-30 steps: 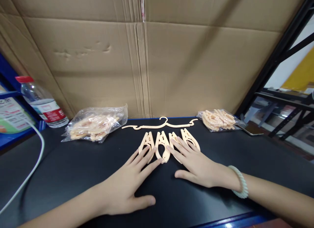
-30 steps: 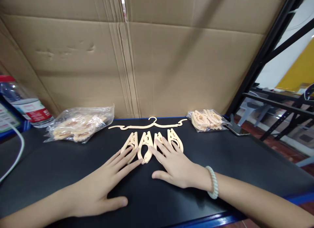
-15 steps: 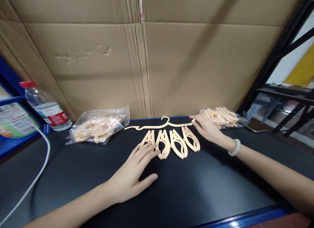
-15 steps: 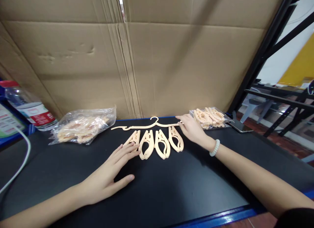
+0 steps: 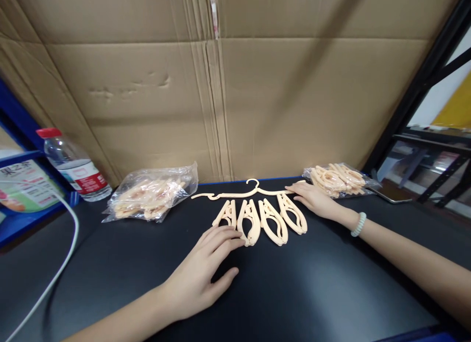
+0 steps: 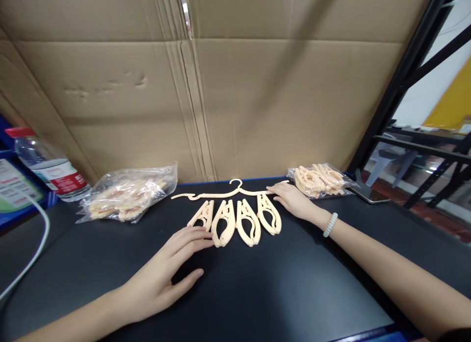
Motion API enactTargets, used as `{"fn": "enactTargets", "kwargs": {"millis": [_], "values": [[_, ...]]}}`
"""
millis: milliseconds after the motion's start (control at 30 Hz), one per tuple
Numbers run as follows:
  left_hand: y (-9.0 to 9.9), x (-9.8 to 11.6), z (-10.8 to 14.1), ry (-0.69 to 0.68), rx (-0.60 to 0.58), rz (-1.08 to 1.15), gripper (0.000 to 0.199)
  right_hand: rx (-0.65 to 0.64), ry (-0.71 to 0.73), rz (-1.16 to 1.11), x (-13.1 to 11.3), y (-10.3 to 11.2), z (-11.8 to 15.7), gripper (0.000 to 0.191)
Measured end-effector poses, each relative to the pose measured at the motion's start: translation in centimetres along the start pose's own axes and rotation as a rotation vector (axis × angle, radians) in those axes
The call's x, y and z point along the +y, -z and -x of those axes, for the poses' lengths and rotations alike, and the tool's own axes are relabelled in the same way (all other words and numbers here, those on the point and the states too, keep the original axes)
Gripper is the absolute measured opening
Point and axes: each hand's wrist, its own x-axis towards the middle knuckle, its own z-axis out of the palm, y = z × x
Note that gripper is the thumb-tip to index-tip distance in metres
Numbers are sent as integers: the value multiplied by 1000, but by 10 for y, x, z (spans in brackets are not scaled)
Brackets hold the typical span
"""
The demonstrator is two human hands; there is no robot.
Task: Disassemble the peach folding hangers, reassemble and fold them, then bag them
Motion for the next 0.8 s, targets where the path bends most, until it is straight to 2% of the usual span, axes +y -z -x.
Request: {"fn": "enactTargets", "kwargs": {"millis": [133, 333, 500, 567, 667, 800], "values": [[-1, 0, 0, 6, -2, 9, 44, 49, -21, -34, -1, -3, -8, 29], [-6, 2, 0, 36, 97, 71, 45, 111, -35, -84, -8, -3, -14, 26], [-3, 1, -1, 87, 175, 111, 37, 195, -68, -106, -22, 6, -18, 22], [0, -1, -2, 146, 216, 138, 34, 210, -63, -106, -28, 12, -18, 20], [5, -2, -3, 313, 279, 217, 29, 242, -47, -59, -33, 26, -14, 17], [8, -6, -7, 492, 374, 478, 28, 299, -23, 66, -38, 54, -1, 16]]}}
